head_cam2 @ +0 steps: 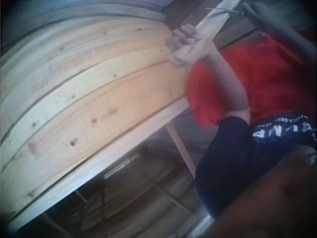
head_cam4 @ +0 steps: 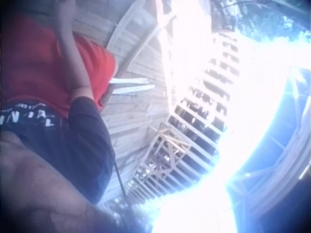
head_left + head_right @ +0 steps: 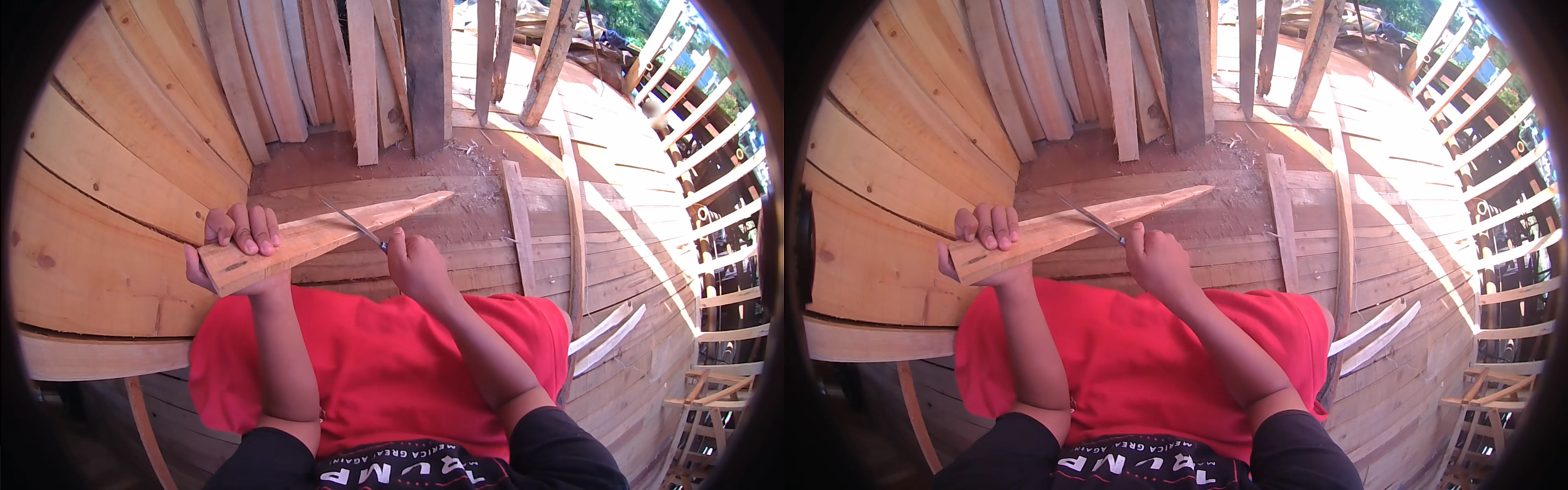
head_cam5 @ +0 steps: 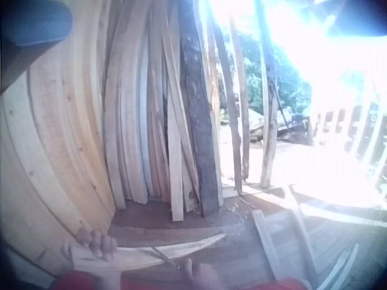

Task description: The person sits on a wooden floor and uses a knife to carve a small piece of wood. They hold the wood in their left hand and shave off thin strips with the knife in their right hand, creating a pointed tip.

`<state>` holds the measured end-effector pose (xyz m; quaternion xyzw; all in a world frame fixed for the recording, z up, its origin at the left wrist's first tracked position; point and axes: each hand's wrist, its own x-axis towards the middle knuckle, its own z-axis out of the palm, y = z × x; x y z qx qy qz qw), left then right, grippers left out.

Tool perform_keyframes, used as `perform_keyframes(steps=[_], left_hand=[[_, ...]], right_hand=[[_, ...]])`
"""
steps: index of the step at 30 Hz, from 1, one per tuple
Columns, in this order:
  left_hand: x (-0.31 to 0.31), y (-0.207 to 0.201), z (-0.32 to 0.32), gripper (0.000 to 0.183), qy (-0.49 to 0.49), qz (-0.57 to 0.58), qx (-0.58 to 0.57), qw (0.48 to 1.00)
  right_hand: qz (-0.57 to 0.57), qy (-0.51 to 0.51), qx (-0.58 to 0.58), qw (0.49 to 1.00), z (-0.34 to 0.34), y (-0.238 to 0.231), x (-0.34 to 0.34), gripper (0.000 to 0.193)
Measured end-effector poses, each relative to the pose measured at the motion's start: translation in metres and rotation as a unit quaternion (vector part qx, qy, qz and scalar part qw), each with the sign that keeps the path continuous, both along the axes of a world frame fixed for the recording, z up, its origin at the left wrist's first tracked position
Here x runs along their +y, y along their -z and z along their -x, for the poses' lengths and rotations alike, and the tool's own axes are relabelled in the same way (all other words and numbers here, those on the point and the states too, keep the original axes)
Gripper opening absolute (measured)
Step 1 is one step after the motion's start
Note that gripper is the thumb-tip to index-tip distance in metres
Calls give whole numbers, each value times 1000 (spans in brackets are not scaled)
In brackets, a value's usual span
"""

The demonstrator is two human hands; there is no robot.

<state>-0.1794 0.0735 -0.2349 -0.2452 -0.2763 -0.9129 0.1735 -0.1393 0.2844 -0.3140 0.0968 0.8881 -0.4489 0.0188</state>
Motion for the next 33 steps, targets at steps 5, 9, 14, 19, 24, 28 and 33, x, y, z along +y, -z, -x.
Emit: perform_keyframes(steps=[5, 9, 14, 19, 24, 28, 33], left_hand=[[10, -7, -2, 52, 12, 14, 10, 1000], [-9, 4, 2, 43, 16, 37, 18, 999], [14, -9, -7, 52, 1, 17, 10, 1000], [18, -9, -8, 52, -6, 2, -8, 1000], [10, -7, -6, 52, -9, 9, 1, 1000], [15, -10, -11, 52, 6, 25, 9, 1000], [5, -2, -2, 51, 5, 1, -11, 1000]], right_hand=[[-2, 30, -28, 999, 15, 34, 23, 61], [3, 9, -45, 999, 9, 29, 10, 61], [0, 13, -37, 999, -6, -14, -3, 60], [-19, 104, -33, 994, 26, 68, 52, 60], [61, 13, -57, 996, 4, 17, 9, 61], [69, 15, -51, 996, 7, 16, 17, 61], [5, 42, -38, 998, 16, 30, 17, 60]])
